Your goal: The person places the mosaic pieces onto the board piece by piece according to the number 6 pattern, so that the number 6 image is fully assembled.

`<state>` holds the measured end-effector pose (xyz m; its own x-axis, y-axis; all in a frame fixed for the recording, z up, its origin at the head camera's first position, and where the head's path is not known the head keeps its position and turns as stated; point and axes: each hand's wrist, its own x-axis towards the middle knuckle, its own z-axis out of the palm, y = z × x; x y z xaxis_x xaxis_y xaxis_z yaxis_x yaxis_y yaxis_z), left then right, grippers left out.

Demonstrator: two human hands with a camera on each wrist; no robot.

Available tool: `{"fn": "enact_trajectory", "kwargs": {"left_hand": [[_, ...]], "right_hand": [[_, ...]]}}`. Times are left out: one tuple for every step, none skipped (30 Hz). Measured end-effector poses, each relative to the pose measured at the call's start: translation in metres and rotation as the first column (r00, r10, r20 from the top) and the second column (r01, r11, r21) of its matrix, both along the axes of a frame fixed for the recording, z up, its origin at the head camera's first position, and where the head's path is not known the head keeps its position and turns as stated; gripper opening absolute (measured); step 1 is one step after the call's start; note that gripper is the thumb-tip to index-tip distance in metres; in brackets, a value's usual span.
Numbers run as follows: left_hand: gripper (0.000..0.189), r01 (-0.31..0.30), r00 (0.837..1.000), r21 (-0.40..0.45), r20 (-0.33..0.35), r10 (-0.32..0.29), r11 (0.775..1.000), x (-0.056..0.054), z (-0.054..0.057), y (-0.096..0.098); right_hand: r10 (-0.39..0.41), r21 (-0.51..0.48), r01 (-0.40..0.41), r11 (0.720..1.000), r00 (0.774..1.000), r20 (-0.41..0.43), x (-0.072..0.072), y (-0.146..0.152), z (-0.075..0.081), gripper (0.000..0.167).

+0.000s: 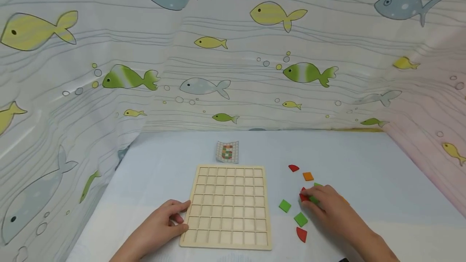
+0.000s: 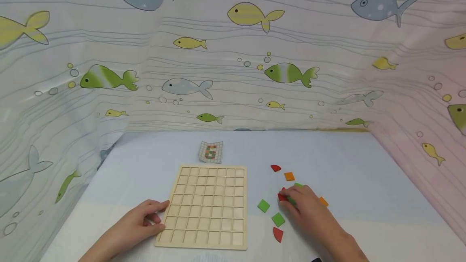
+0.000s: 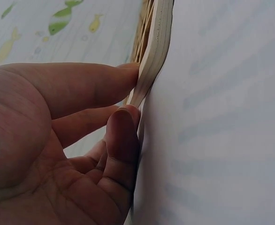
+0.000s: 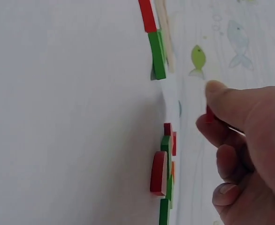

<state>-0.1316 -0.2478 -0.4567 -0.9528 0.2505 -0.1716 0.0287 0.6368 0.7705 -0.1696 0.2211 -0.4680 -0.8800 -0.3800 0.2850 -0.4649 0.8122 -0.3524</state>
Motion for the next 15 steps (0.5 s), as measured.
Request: {"fn": "enact_trajectory", "kwargs": {"left_hand": [[0.064,0.003,1.0,-0.004,-0.006,-0.003,1.0,0.0,0.0,0.0],[0.064,0.005,1.0,-0.007,-0.011,-0.006,1.0,0.0,0.0,0.0],[0.064,0.008,1.0,-0.01,-0.016,-0.008,1.0,0.0,-0.001,0.0],[0.064,0.009,1.0,-0.01,-0.018,-0.009,1.0,-0.001,-0.001,0.0],[0.064,0.009,1.0,-0.01,-0.017,-0.009,1.0,-0.001,-0.001,0.0],[0.064,0.007,1.0,-0.01,-0.015,-0.008,1.0,-0.001,-0.001,0.0],[0.064,0.008,1.0,-0.008,-0.012,-0.008,1.0,-0.001,-0.002,0.0],[0.064,0.009,1.0,-0.004,-0.008,-0.009,1.0,-0.001,-0.002,0.0],[0.064,0.008,1.0,-0.002,-0.007,-0.008,1.0,0.0,-0.002,0.0],[0.064,0.008,1.0,0.001,-0.007,-0.008,1.0,0.0,-0.002,0.0],[0.064,0.007,1.0,0.002,-0.007,-0.007,1.0,0.0,-0.003,0.0],[0.064,0.006,1.0,0.002,-0.009,-0.006,1.0,0.0,-0.003,0.0],[0.064,0.006,1.0,0.005,-0.011,-0.006,1.0,0.001,-0.003,0.0],[0.064,0.006,1.0,0.004,-0.015,-0.006,1.0,0.001,-0.003,-0.001],[0.064,0.006,1.0,0.004,-0.017,-0.006,1.0,0.001,-0.003,-0.001]], "right_hand": [[-0.001,0.001,0.001,1.0,1.0,-0.009,-0.001,-0.001,0.002,0.026],[-0.003,0.002,0.003,1.0,1.0,-0.016,-0.003,-0.003,0.003,0.026],[-0.005,0.002,0.005,1.0,1.0,-0.02,-0.005,-0.006,0.005,0.026],[-0.006,0.003,0.006,1.0,1.0,-0.021,-0.007,-0.008,0.006,0.026],[-0.008,0.001,0.008,1.0,1.0,-0.021,-0.008,-0.012,0.008,0.026],[-0.008,-0.008,0.008,1.0,1.0,-0.018,-0.01,-0.015,0.01,0.025],[-0.01,-0.012,0.01,1.0,1.0,-0.013,-0.012,-0.02,0.012,0.025],[-0.014,-0.013,0.014,1.0,1.0,-0.003,-0.015,-0.024,0.014,0.024],[-0.017,-0.015,0.017,1.0,1.0,0.008,-0.017,-0.029,0.016,0.024],[-0.017,-0.017,0.017,1.0,1.0,0.022,-0.02,-0.034,0.018,0.024],[-0.017,-0.017,0.018,1.0,0.999,0.034,-0.022,-0.039,0.02,0.023],[-0.016,-0.019,0.017,1.0,0.999,0.045,-0.025,-0.044,0.022,0.023],[-0.014,-0.015,0.015,1.0,0.999,0.051,-0.028,-0.049,0.024,0.023],[-0.01,-0.014,0.011,1.0,0.998,0.056,-0.03,-0.054,0.025,0.023],[-0.001,-0.017,0.002,1.0,0.998,0.055,-0.033,-0.059,0.026,0.023]]}}
